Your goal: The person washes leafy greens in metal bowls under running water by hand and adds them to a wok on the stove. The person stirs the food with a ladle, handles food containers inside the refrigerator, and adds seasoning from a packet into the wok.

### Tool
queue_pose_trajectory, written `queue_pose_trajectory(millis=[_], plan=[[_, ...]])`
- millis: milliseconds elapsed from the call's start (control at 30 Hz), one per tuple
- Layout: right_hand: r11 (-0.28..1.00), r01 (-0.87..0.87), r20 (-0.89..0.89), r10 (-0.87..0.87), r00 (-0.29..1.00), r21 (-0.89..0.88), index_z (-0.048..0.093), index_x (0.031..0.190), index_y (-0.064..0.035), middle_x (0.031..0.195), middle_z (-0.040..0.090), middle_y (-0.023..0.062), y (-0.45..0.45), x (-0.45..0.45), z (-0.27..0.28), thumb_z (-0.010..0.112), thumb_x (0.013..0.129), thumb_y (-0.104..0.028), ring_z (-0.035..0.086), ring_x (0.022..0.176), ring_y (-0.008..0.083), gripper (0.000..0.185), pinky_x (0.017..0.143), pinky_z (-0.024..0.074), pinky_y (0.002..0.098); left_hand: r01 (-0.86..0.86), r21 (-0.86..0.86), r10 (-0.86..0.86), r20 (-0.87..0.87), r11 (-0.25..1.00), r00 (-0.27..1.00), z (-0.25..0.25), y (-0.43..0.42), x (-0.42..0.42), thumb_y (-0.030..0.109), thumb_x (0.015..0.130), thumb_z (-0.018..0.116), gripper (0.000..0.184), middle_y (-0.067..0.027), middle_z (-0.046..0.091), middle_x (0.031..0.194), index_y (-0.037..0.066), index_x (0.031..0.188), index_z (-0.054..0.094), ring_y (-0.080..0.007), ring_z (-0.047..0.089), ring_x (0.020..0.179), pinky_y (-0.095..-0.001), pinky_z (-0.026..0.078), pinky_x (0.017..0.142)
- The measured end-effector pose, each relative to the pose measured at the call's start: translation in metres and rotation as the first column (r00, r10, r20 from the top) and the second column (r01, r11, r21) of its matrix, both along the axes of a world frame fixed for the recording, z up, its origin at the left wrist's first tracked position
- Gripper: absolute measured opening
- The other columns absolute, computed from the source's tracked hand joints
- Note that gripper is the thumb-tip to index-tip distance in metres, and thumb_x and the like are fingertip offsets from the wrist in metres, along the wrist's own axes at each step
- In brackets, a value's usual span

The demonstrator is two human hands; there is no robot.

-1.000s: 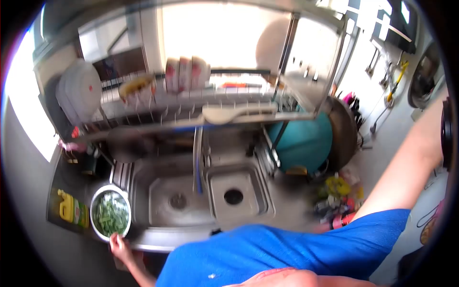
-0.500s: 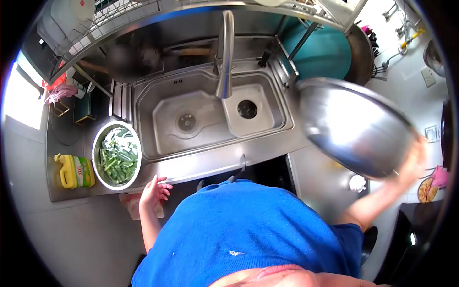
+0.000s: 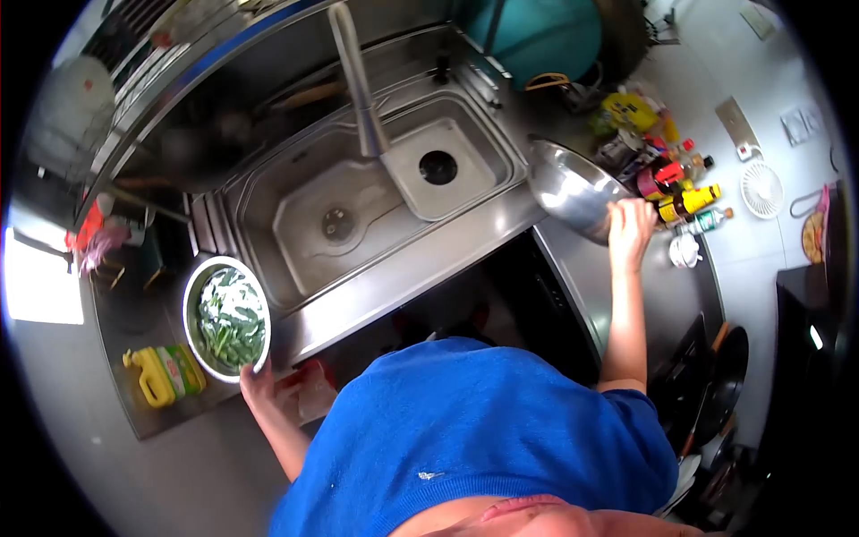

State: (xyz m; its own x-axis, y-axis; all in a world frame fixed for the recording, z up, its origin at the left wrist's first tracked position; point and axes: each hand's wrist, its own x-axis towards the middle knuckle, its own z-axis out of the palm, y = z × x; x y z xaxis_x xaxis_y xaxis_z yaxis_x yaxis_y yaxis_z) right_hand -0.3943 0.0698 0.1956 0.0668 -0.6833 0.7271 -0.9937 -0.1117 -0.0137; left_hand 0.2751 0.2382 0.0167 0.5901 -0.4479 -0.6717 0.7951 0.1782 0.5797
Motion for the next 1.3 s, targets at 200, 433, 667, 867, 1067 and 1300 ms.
queue_pose_trajectory(millis=[200,433,667,867,1067,1300], plan=[[0.913,-0.145,0.204,0.070,0.977,0.381,0.054,0.074,-0.0072,0.078,0.050,0.0071,0.070,0.002,-0.051,0.065,0.066,-0.005,0.049,0.077,0.0266,0.014,0.066,0.0433,0.0366,0.066,0.128,-0.090,0.189,0.990,0.978,-0.012,-0.018,-0.016,0.011,0.071,0.047,0.043,-0.0154,0.052,0.109,-0.002,0.112,0.048,-0.0318,0.050,0.100,-0.0459,0.043,0.087],[0.889,-0.167,0.271,0.051,0.961,0.426,0.055,0.070,-0.0053,0.077,0.049,0.0083,0.104,-0.035,-0.096,0.062,0.065,-0.003,0.049,0.076,0.0279,0.009,0.066,0.0425,0.0380,0.000,0.229,-0.035,0.147,0.973,0.988,-0.020,-0.036,-0.067,-0.006,0.058,0.043,0.047,-0.0227,0.056,0.105,-0.009,0.105,0.050,-0.0399,0.054,0.100,-0.0572,0.047,0.087],[0.900,-0.128,0.257,0.018,0.966,0.418,0.054,0.070,-0.0042,0.075,0.051,0.0090,0.132,-0.064,-0.098,0.064,0.064,-0.004,0.049,0.073,0.0285,0.012,0.063,0.0408,0.0383,0.377,0.082,-0.384,0.113,0.923,0.916,-0.020,-0.064,-0.151,-0.003,0.060,0.047,0.052,-0.0181,0.055,0.105,-0.004,0.112,0.046,-0.0334,0.056,0.096,-0.0470,0.049,0.083],[0.905,0.004,0.190,-0.094,0.977,0.426,0.055,0.072,-0.0060,0.076,0.052,0.0076,0.150,-0.088,-0.108,0.066,0.063,-0.004,0.050,0.074,0.0272,0.014,0.066,0.0411,0.0377,0.579,0.113,-0.589,0.088,0.807,0.803,-0.027,-0.116,-0.230,-0.004,0.060,0.045,0.051,-0.0156,0.054,0.107,-0.003,0.111,0.046,-0.0321,0.054,0.099,-0.0480,0.045,0.088],[0.881,-0.104,0.266,-0.027,0.963,0.463,0.057,0.078,-0.0050,0.073,0.055,0.0103,0.143,-0.085,-0.103,0.055,0.071,-0.005,0.054,0.073,0.0289,0.007,0.064,0.0393,0.0389,0.668,0.044,-0.669,0.052,0.743,0.741,-0.021,-0.180,-0.309,-0.006,0.062,0.046,0.033,-0.0130,0.057,0.092,-0.001,0.094,0.050,-0.0303,0.057,0.087,-0.0435,0.048,0.081],[0.871,-0.243,0.395,0.061,0.917,0.427,0.053,0.073,-0.0055,0.069,0.055,0.0079,0.103,-0.049,-0.105,0.051,0.070,-0.001,0.054,0.069,0.0253,0.006,0.062,0.0421,0.0365,0.723,0.061,-0.723,0.131,0.689,0.678,-0.014,-0.256,-0.340,-0.010,0.065,0.046,0.028,-0.0096,0.050,0.075,0.002,0.090,0.045,-0.0236,0.053,0.061,-0.0429,0.052,0.058]])
